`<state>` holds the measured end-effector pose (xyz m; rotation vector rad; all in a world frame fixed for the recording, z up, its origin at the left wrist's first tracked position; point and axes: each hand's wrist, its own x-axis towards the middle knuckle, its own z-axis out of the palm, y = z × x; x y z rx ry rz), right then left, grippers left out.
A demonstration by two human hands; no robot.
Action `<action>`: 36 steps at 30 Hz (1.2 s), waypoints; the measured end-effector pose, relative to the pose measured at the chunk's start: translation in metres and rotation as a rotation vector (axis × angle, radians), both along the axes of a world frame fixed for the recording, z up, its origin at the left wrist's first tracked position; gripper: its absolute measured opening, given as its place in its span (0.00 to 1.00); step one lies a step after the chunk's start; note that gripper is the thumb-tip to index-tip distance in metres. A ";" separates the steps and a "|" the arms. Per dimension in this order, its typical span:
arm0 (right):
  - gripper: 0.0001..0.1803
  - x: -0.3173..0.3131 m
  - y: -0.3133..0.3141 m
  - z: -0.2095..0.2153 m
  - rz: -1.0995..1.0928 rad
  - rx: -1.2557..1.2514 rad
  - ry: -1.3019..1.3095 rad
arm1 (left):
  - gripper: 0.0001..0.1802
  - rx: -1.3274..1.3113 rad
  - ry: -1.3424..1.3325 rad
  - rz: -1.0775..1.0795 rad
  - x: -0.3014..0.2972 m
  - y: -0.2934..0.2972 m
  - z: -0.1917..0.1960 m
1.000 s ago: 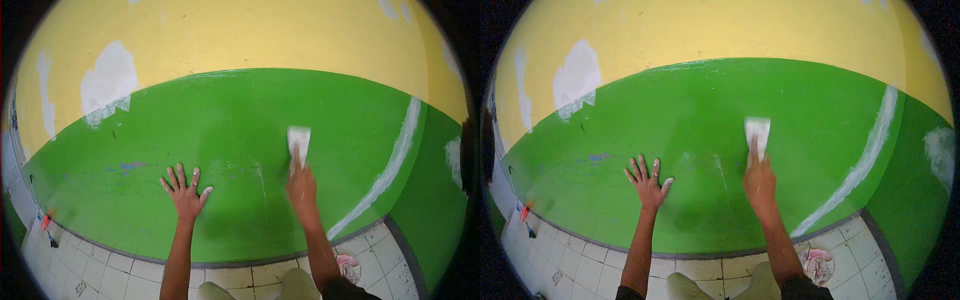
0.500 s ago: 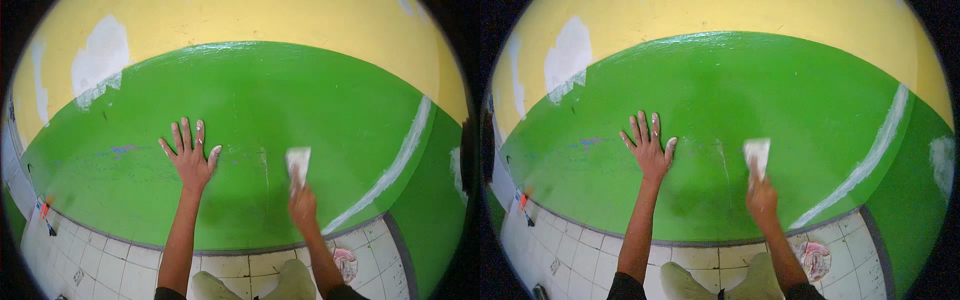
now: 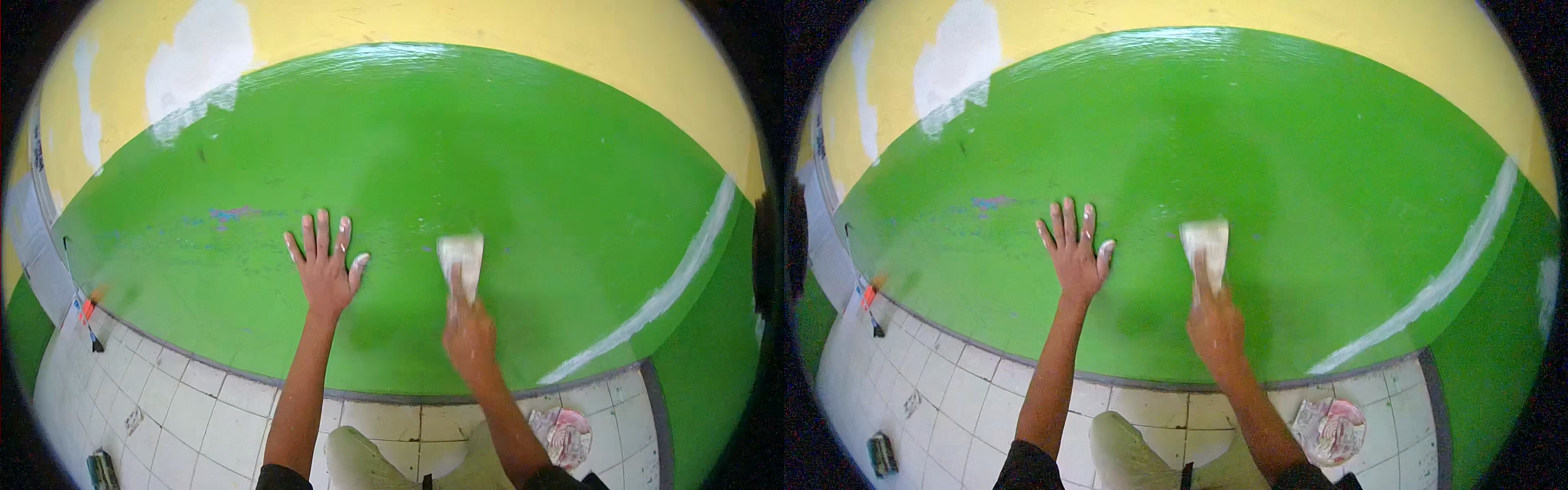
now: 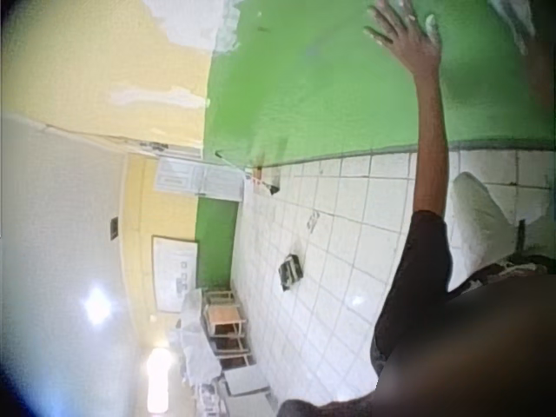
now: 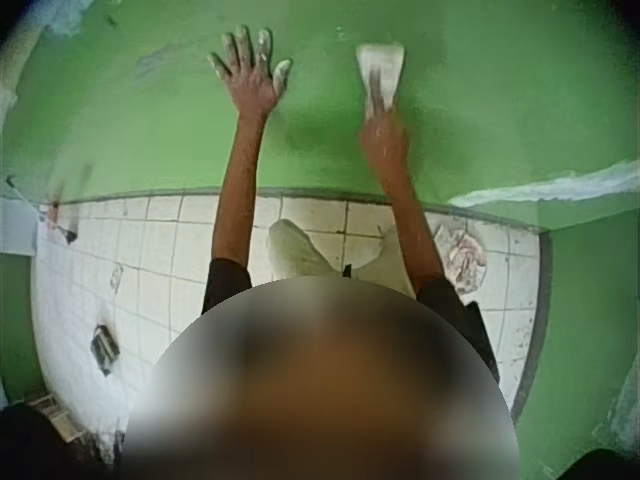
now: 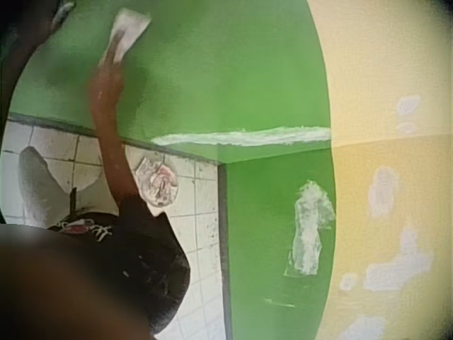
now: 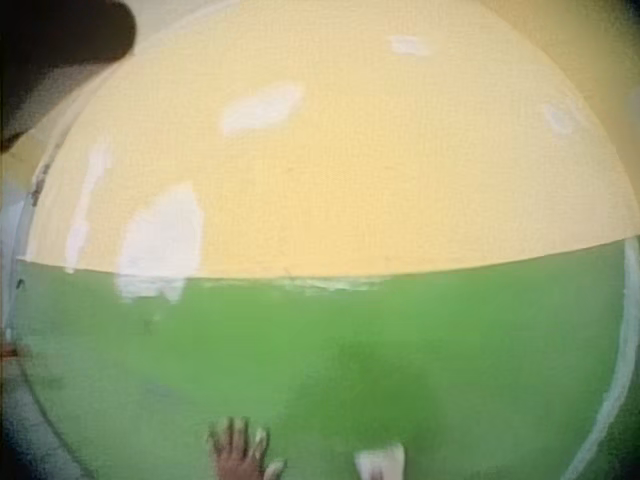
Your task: Apply and smooth wall putty on a damaged section of a green wall using putty knives.
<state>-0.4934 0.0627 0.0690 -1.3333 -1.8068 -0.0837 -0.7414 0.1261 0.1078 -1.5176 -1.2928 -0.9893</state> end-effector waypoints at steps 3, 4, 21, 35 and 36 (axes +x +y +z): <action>0.38 -0.003 -0.016 -0.064 0.093 -0.060 0.008 | 0.34 -0.057 -0.172 -0.049 0.009 -0.016 -0.024; 0.38 -0.005 -0.010 -0.062 0.095 -0.059 -0.003 | 0.33 -0.109 -0.308 -0.078 0.019 -0.022 -0.032; 0.26 -0.121 0.035 0.048 0.741 -0.099 1.005 | 0.16 -0.821 -1.511 -1.160 0.036 -0.059 0.011; 0.39 -0.191 0.020 0.084 0.702 -0.040 0.961 | 0.11 -0.413 -1.292 -1.075 -0.024 -0.043 0.036; 0.37 -0.196 0.027 0.084 0.700 -0.009 0.965 | 0.12 -0.401 -1.305 -1.099 -0.028 -0.036 0.041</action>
